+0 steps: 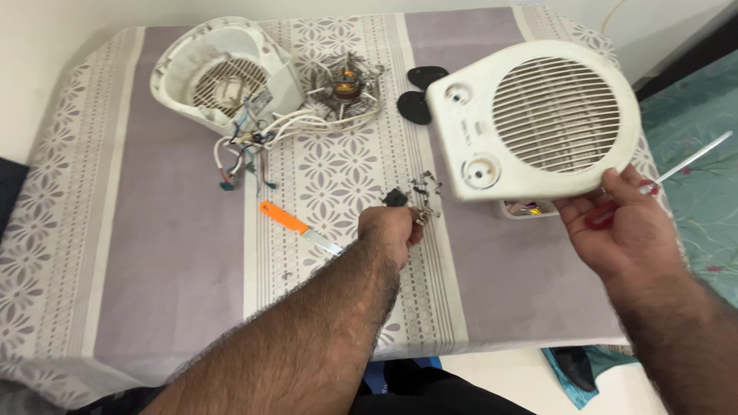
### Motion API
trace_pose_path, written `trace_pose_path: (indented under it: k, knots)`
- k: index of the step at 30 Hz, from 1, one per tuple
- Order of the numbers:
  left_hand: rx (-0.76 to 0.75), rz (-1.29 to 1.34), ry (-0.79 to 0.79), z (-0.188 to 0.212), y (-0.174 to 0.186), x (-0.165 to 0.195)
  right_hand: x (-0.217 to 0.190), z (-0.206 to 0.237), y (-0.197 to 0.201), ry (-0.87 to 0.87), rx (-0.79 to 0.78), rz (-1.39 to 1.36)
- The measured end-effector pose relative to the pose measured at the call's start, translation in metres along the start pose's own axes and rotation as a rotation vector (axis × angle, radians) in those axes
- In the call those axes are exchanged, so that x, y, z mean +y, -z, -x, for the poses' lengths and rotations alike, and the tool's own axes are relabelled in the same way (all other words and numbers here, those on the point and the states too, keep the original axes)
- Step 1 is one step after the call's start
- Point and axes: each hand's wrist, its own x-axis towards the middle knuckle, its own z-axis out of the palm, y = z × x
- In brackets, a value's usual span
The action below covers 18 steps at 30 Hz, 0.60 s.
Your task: The person works on a small white electric fan appliance at a table, using a screwdriver to unscrew and tighten screws on its housing and using a small knife on a component. They handle the fan body, reposition it repeatedly, and at the end handle its wiring and rear grille section.
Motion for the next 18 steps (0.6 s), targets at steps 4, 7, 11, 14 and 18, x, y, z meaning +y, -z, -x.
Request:
trace_pose_path:
  k: [4, 7, 11, 14, 18]
  knots:
    - [0.076, -0.058, 0.005, -0.005, -0.009, 0.004, -0.008, 0.01, -0.009, 0.011, -0.038, 0.067]
    - [0.123, -0.08, 0.007, -0.004, -0.015, 0.003, -0.014, 0.013, -0.013, 0.02, -0.08, 0.072]
    - [0.155, -0.096, 0.017, -0.001, -0.02, 0.001, -0.022, 0.016, -0.02, 0.023, -0.063, 0.121]
    - [0.149, -0.13, 0.019, 0.002, -0.018, -0.003, -0.026, 0.018, -0.027, 0.009, -0.017, 0.188]
    - [-0.112, 0.015, -0.107, 0.009, 0.002, 0.0, -0.024, 0.018, -0.041, 0.013, -0.131, 0.276]
